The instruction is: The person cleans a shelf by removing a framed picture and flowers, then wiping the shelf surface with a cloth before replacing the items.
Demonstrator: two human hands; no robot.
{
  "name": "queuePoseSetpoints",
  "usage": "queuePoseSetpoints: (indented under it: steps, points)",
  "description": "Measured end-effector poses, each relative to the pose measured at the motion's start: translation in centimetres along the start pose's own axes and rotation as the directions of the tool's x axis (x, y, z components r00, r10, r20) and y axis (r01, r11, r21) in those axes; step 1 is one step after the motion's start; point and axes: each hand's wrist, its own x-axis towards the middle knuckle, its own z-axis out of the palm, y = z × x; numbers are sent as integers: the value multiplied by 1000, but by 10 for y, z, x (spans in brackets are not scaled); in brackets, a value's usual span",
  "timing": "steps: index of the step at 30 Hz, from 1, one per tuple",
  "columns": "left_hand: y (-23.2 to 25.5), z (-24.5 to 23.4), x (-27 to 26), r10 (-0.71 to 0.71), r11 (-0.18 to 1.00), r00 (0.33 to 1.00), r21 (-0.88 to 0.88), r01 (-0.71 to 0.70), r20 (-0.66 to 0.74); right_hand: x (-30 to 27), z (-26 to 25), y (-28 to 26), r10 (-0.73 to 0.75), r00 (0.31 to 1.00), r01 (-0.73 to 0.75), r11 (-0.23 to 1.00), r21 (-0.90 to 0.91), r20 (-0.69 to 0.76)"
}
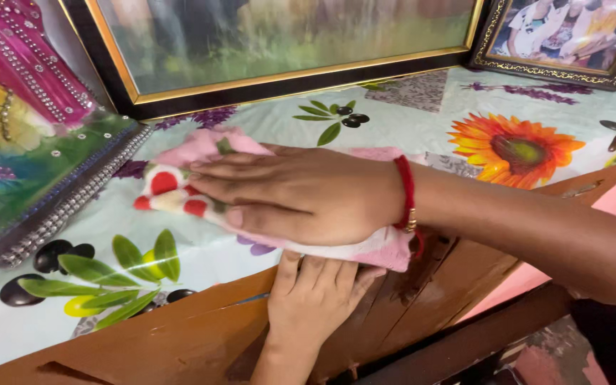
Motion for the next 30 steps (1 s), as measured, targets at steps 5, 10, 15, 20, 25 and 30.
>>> queuePoseSetpoints:
  steps: [5,10,15,20,25,30]
  points:
    - [0,-9,11,29,987,999,157,-33,22,-110,-28,66,55,997,-60,991,-118,-46]
    - [2,-16,16,12,991,998,130,-20,64,-234,-54,104,366,925,-375,850,-370,-96]
    - [1,-15,16,14,990,999,138,-21,50,-212,-59,75,423,893,-449,860,-243,-154]
    - [2,-11,8,20,990,999,142,-27,51,-84,-28,16,27,1000,-27,995,101,-2]
    - [2,-9,0,-19,999,998,-29,21,64,29,0,-10,-236,971,227,959,171,35]
    - [-1,-16,12,-22,998,998,54,19,55,86,16,7,-224,973,220,974,53,62]
